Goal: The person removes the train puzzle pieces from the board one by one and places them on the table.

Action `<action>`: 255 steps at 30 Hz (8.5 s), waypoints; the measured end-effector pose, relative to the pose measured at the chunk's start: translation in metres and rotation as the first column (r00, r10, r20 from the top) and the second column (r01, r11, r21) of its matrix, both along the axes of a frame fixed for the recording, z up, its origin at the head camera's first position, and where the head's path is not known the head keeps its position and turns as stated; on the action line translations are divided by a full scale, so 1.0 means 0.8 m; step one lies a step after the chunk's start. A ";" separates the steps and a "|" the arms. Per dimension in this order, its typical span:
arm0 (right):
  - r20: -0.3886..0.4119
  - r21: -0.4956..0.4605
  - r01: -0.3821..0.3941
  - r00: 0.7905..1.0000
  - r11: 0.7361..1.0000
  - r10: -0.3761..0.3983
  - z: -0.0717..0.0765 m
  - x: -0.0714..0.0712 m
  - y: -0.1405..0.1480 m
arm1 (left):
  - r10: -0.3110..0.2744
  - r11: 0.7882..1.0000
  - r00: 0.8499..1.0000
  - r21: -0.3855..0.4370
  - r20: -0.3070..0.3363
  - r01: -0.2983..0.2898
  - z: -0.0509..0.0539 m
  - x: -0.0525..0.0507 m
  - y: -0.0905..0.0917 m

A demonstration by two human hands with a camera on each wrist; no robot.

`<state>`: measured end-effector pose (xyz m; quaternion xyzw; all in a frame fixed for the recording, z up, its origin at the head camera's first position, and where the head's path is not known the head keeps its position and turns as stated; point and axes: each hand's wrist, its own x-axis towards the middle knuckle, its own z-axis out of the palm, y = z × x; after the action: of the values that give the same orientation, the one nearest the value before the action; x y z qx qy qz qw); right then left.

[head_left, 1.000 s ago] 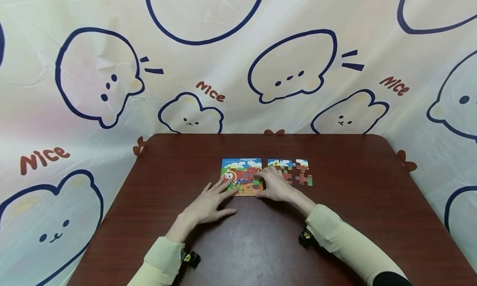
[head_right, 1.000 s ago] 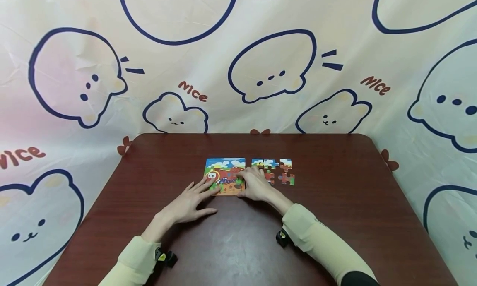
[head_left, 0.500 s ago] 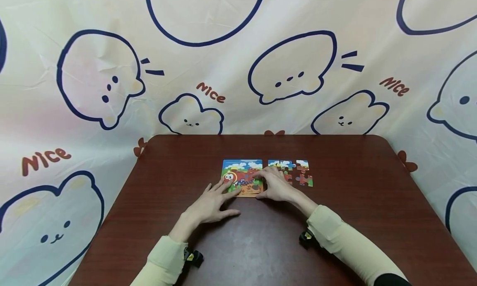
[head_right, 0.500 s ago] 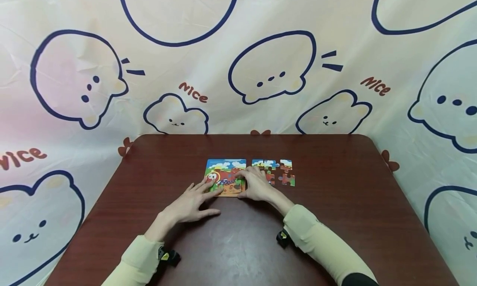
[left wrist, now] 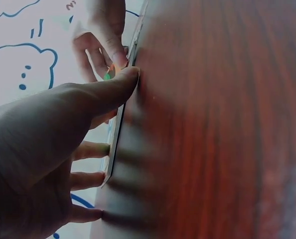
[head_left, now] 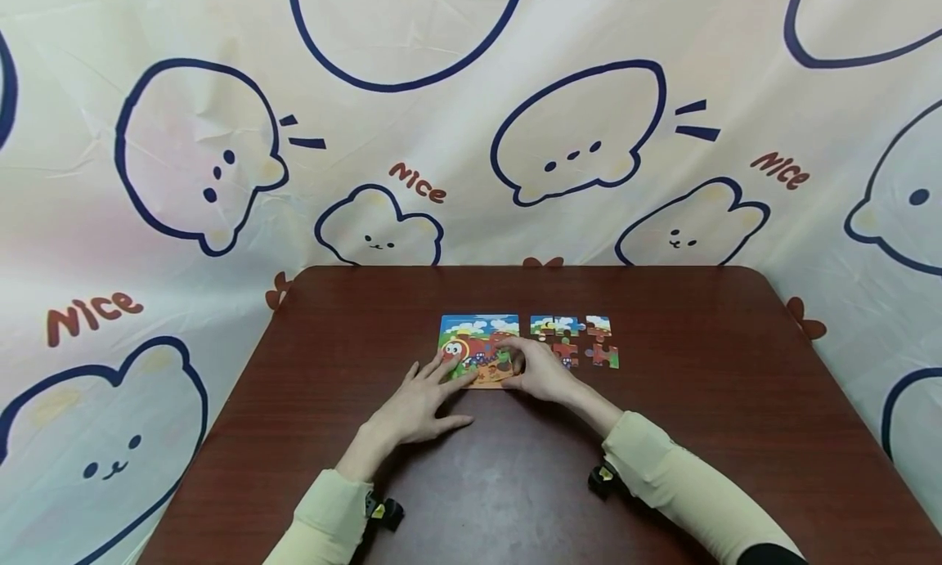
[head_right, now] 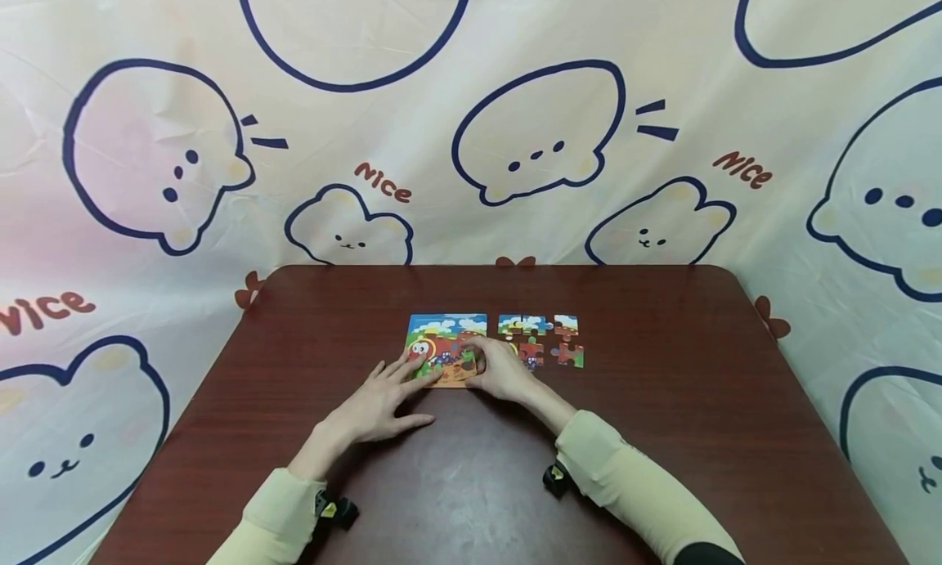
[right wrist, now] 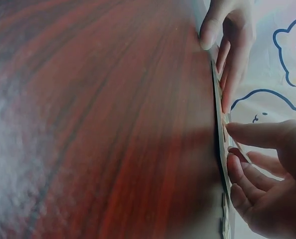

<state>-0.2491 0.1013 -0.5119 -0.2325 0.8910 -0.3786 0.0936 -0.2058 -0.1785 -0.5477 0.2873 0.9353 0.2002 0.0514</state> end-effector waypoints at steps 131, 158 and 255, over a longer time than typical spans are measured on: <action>-0.375 0.227 0.318 0.901 0.920 -0.219 -0.011 0.071 0.184 | 0.092 0.995 0.996 -0.044 0.017 -0.091 0.041 0.029 0.020; -0.220 0.001 0.007 0.975 1.000 -0.006 0.011 0.027 0.054 | 0.145 0.989 0.989 -0.041 -0.010 -0.146 0.052 0.005 -0.005; 0.380 -0.359 0.218 0.922 0.908 -0.071 -0.009 -0.001 -0.040 | 0.096 0.995 0.993 -0.044 0.068 -0.093 0.043 0.014 -0.005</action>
<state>-0.2498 0.0696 -0.5192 -0.1057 0.7790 -0.5921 0.1770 -0.1948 -0.1828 -0.5130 0.2344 0.9493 0.1934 0.0804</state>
